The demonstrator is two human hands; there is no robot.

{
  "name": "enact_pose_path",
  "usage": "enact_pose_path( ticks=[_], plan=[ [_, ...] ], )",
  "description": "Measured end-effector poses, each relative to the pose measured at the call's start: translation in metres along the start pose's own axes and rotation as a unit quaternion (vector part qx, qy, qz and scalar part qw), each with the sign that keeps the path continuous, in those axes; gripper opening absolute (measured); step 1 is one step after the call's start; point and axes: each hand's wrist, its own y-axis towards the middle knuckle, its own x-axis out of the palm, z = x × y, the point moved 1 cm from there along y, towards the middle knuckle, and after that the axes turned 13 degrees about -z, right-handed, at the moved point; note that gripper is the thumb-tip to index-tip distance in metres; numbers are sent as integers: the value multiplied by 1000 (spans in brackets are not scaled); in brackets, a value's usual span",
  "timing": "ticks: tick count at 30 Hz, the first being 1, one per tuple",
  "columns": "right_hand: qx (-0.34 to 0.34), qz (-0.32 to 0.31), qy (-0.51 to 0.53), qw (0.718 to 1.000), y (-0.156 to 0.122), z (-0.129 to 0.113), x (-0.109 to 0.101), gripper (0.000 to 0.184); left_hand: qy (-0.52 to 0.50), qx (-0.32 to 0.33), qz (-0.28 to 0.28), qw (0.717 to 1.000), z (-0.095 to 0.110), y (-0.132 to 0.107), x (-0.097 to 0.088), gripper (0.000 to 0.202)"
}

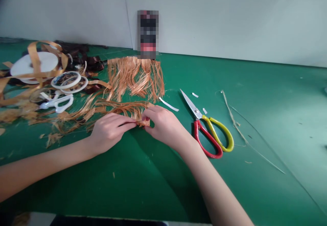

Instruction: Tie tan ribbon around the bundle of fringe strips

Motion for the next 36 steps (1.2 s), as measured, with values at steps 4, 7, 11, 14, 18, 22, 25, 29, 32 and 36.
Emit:
enact_pose_path(
  ticks=[4, 7, 11, 14, 18, 22, 25, 29, 32, 36],
  plan=[
    [-10, -7, 7, 1000, 1, -1, 3, 8, 11, 13, -9, 1000, -1, 0, -2, 28],
    [-7, -8, 16, 1000, 3, -1, 5, 10, 18, 26, -21, 999, -3, 0, -2, 31],
    [19, 3, 32, 999, 5, -1, 7, 9, 23, 37, -44, 998, -5, 1, 2, 33],
    [41, 17, 43, 998, 5, 0, 7, 8, 15, 37, -60, 997, -6, 1, 4, 34],
    [53, 37, 58, 996, 5, 3, 10, 6, 3, 43, -64, 997, -8, 4, 2, 35],
    [49, 64, 70, 994, 9, 8, 14, 9, -6, 85, -67, 994, -11, 6, -1, 36],
    [47, 81, 78, 993, 11, 11, 16, 13, -11, 101, -64, 993, -12, 6, -2, 38],
    [53, 92, 79, 991, 12, 12, 17, 15, -6, 87, -59, 994, -7, 3, -3, 33],
    [54, 82, 69, 993, 11, 11, 16, 13, -4, 64, -69, 996, -2, 2, -4, 30],
    [49, 62, 55, 995, 9, 14, 12, 10, 4, 44, -110, 993, 1, 1, -2, 40]
  ],
)
